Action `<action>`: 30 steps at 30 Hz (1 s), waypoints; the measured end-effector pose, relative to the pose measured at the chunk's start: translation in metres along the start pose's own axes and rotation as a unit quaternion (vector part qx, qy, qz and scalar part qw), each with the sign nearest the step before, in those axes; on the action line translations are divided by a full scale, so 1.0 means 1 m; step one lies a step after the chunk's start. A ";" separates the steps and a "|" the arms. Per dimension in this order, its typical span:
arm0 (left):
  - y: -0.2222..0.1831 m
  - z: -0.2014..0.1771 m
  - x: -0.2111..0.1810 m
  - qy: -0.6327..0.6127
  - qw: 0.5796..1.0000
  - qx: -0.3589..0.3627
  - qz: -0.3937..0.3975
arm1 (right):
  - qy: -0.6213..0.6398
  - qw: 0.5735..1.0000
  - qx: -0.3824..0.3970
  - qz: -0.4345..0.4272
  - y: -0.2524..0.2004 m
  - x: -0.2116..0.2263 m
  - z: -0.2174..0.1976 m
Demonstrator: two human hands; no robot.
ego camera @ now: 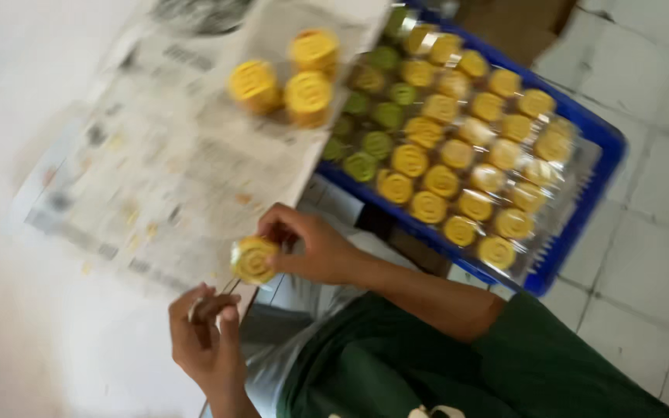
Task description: The person packages small cake rolls into plastic bags and places them into a blue crate.
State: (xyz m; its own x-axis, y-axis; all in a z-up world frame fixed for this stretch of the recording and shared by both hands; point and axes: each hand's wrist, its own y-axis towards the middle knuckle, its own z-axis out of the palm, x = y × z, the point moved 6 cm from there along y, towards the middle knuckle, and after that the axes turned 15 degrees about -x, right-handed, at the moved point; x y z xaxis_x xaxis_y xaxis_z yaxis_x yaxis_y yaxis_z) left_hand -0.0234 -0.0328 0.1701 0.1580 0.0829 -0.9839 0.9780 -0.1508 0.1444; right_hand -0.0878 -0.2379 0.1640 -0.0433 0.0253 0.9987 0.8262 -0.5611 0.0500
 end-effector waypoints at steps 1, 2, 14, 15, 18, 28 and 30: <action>-0.004 0.020 -0.003 -0.002 1.000 0.026 0.003 | 0.001 1.000 -0.026 0.000 -0.001 -0.021 -0.035; -0.010 0.042 -0.008 0.023 0.996 0.071 0.040 | 0.043 0.996 -0.082 0.014 -0.004 -0.043 -0.073; -0.079 0.267 -0.010 0.068 0.909 0.392 0.125 | -0.065 0.719 -0.681 0.123 -0.147 -0.135 -0.535; -0.083 0.277 -0.011 0.051 0.902 0.410 0.126 | -0.079 0.696 -0.691 0.178 -0.152 -0.138 -0.547; -0.085 0.303 -0.011 0.061 0.894 0.428 0.120 | -0.035 0.697 -0.695 0.171 -0.145 -0.161 -0.565; -0.075 0.325 0.002 0.058 0.898 0.422 0.110 | -0.317 0.673 -0.646 0.171 -0.130 -0.147 -0.564; -0.070 0.320 0.005 0.083 0.895 0.427 0.097 | -0.424 0.619 -0.616 0.240 -0.133 -0.152 -0.571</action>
State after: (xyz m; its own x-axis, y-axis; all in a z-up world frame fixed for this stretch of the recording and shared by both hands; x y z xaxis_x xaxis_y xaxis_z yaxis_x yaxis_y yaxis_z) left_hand -0.1346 -0.3373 0.1219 0.4003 0.1083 -0.9100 0.4801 -0.8706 0.1075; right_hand -0.5118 -0.6401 0.0033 0.7828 -0.2577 0.5665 -0.4490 -0.8641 0.2273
